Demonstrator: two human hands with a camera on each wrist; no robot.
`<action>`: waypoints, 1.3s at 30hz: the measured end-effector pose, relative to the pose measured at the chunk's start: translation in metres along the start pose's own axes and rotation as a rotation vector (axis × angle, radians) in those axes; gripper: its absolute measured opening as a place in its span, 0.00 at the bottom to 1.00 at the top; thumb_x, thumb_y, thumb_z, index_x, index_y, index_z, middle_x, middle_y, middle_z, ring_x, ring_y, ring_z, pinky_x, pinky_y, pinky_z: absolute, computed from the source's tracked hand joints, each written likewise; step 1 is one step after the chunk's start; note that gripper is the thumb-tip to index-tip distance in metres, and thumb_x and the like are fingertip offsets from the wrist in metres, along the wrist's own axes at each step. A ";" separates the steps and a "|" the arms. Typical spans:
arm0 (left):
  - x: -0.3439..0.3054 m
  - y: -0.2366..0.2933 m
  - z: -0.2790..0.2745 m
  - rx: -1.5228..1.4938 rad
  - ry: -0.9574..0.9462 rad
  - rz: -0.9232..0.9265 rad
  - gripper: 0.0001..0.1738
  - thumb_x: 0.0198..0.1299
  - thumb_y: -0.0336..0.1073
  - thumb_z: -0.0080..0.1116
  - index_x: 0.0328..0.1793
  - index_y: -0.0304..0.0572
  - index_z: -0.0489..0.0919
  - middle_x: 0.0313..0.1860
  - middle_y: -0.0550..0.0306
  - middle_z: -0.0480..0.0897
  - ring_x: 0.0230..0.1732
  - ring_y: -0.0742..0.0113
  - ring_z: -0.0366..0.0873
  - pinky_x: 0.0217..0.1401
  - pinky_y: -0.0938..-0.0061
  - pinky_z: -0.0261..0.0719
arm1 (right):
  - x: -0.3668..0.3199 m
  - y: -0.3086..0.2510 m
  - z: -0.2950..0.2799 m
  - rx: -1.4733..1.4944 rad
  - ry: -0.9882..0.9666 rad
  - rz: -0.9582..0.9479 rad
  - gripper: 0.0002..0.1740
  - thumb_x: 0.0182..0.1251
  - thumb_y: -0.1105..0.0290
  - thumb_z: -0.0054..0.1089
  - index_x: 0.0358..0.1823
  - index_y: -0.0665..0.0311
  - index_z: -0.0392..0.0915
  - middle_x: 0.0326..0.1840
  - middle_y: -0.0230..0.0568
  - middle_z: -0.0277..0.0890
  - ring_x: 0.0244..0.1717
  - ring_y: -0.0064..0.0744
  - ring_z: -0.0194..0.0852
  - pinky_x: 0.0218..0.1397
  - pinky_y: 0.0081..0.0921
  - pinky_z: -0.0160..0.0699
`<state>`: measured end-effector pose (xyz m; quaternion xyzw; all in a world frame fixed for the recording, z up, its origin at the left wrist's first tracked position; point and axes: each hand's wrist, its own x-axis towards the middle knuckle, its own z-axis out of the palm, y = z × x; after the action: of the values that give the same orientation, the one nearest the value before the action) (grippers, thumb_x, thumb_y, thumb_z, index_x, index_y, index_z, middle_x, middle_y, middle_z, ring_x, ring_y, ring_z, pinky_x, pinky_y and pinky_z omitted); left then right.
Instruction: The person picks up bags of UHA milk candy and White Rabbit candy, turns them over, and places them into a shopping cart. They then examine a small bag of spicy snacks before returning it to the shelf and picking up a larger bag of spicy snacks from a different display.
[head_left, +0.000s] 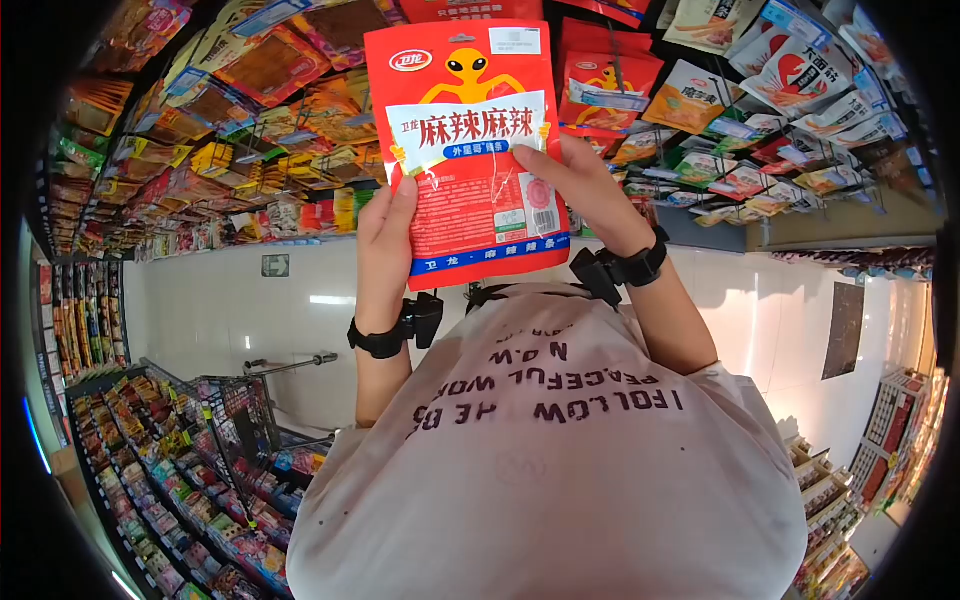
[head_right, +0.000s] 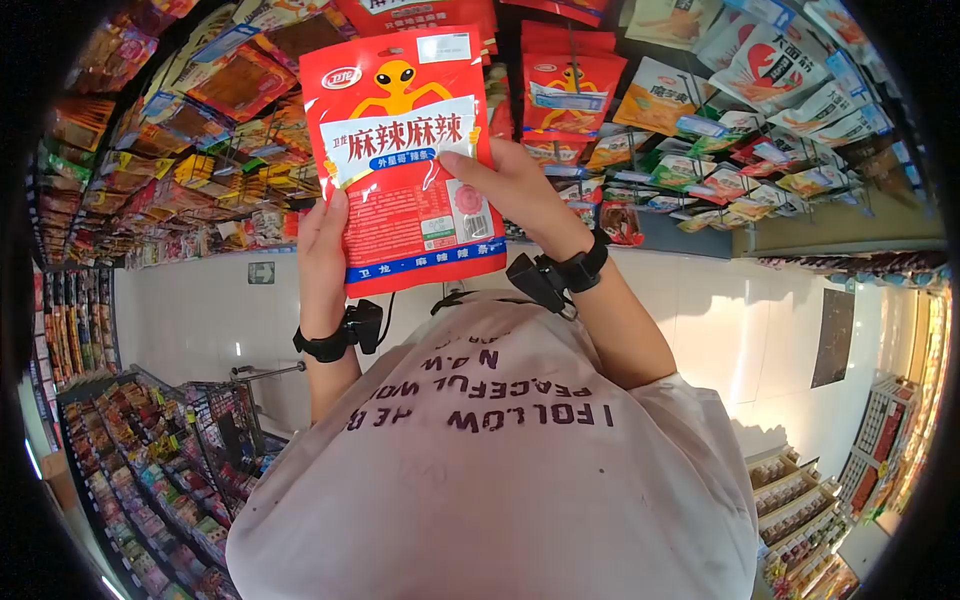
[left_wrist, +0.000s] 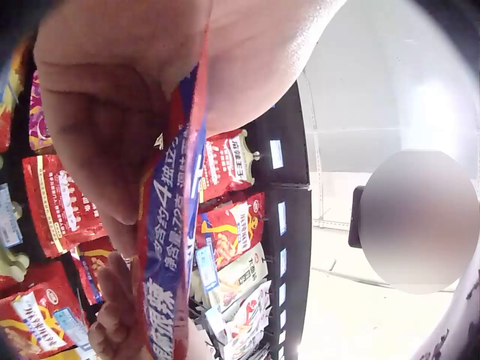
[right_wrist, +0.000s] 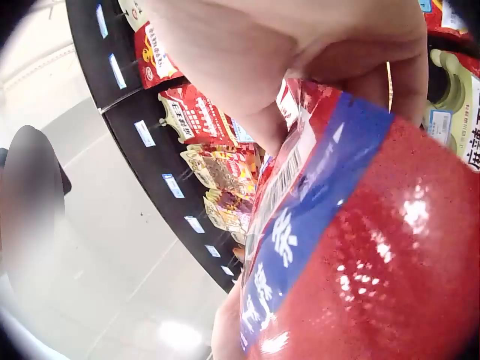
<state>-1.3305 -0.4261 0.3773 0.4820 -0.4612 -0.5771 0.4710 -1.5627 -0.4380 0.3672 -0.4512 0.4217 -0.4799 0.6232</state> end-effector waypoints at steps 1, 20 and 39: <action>-0.002 -0.002 0.006 0.001 -0.001 -0.001 0.23 0.71 0.48 0.51 0.56 0.33 0.76 0.47 0.57 0.84 0.43 0.77 0.79 0.48 0.81 0.75 | -0.003 0.001 -0.006 -0.008 -0.007 0.006 0.19 0.71 0.62 0.58 0.55 0.68 0.77 0.49 0.34 0.81 0.47 0.17 0.77 0.51 0.20 0.75; 0.031 -0.034 0.145 -0.529 -0.980 -0.263 0.20 0.66 0.51 0.53 0.49 0.42 0.74 0.22 0.58 0.71 0.18 0.69 0.68 0.20 0.77 0.62 | -0.062 -0.043 -0.086 0.226 -0.172 -0.265 0.38 0.66 0.65 0.64 0.72 0.64 0.55 0.64 0.37 0.70 0.64 0.29 0.68 0.64 0.29 0.69; 0.176 0.079 0.152 -0.213 -0.763 0.217 0.23 0.69 0.34 0.44 0.69 0.34 0.65 0.61 0.48 0.77 0.62 0.61 0.75 0.60 0.71 0.73 | -0.047 -0.042 -0.138 0.024 0.509 -0.355 0.27 0.63 0.79 0.62 0.63 0.69 0.66 0.57 0.39 0.78 0.54 0.25 0.77 0.58 0.25 0.75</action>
<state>-1.4893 -0.5986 0.4500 0.1304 -0.5887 -0.7060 0.3716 -1.7125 -0.4195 0.3797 -0.3756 0.4731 -0.6837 0.4094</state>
